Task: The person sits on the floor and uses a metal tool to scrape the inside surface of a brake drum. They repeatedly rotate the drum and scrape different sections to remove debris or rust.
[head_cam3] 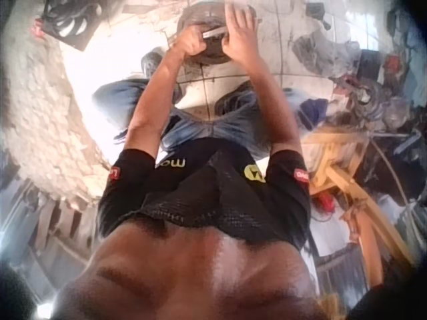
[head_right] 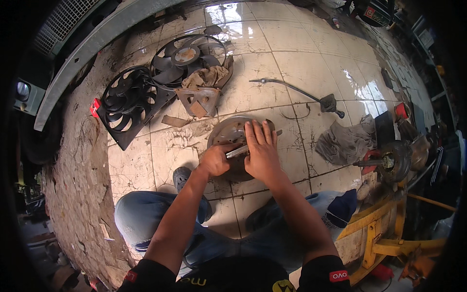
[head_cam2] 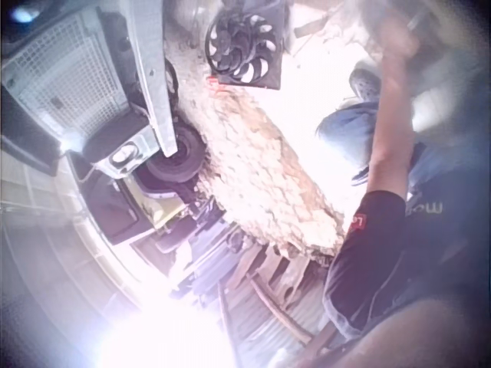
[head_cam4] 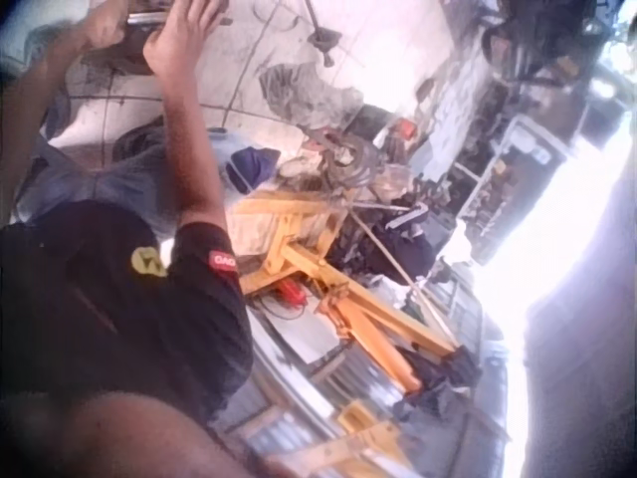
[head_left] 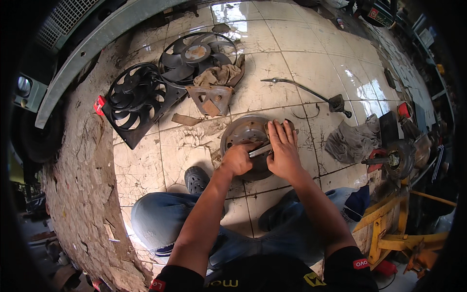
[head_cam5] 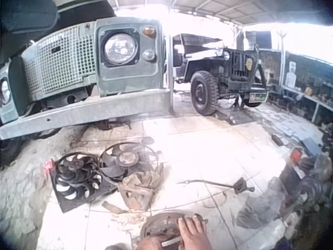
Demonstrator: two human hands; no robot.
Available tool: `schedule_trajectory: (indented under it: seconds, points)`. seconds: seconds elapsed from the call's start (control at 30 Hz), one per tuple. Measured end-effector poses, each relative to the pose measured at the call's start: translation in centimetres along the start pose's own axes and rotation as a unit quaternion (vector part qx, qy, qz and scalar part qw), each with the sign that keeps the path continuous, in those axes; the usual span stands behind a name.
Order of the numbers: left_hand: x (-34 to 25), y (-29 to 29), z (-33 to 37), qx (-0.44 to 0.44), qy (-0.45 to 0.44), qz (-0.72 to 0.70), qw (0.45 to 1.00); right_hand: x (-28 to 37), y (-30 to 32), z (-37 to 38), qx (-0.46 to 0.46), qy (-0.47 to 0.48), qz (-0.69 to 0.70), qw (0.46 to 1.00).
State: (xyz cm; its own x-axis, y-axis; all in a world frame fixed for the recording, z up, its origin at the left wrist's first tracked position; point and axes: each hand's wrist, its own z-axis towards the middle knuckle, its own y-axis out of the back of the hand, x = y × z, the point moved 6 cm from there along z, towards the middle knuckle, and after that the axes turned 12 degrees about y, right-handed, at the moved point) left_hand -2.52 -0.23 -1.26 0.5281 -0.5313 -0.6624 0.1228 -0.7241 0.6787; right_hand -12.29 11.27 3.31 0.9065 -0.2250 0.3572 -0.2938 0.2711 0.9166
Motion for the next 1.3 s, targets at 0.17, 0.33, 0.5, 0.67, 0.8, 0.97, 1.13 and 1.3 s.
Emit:
schedule_trajectory:
  seconds: [0.17, 0.33, 0.5, 0.67, 0.8, 0.97, 1.13, 1.3]
  points:
    - [0.2, -0.2, 0.2, 0.017, -0.003, -0.020, 1.000, -0.2, 0.0, 0.0, 0.013, 0.008, -0.009, 1.000]
    - [0.1, -0.2, 0.0, 0.035, -0.005, -0.042, 0.999, -1.0, 0.7, -0.4, 0.027, 0.056, 0.003, 0.998]
    - [0.6, -0.5, 0.6, 0.004, -0.030, -0.041, 0.999, -1.7, 2.2, -0.3, -0.029, 0.074, 0.068, 0.995]
    - [1.4, -0.6, 0.6, 0.007, -0.025, -0.030, 0.999, -0.1, 3.1, -0.6, -0.036, 0.064, 0.089, 0.993]
    - [1.2, -0.3, 0.8, 0.014, -0.008, -0.054, 0.998, -0.5, 3.4, -0.4, -0.027, 0.043, 0.085, 0.995]
    - [1.7, -0.3, 1.2, 0.014, -0.009, -0.028, 0.999, -0.5, 3.4, 0.2, -0.030, 0.053, 0.092, 0.994]
    - [1.5, -0.3, 0.9, 0.011, -0.004, -0.066, 0.998, 0.1, 3.0, -0.3, -0.015, 0.075, 0.081, 0.994]
    - [1.3, -0.6, 1.0, 0.006, -0.009, -0.059, 0.998, 0.6, 3.6, -1.2, 0.019, 0.061, 0.065, 0.996]
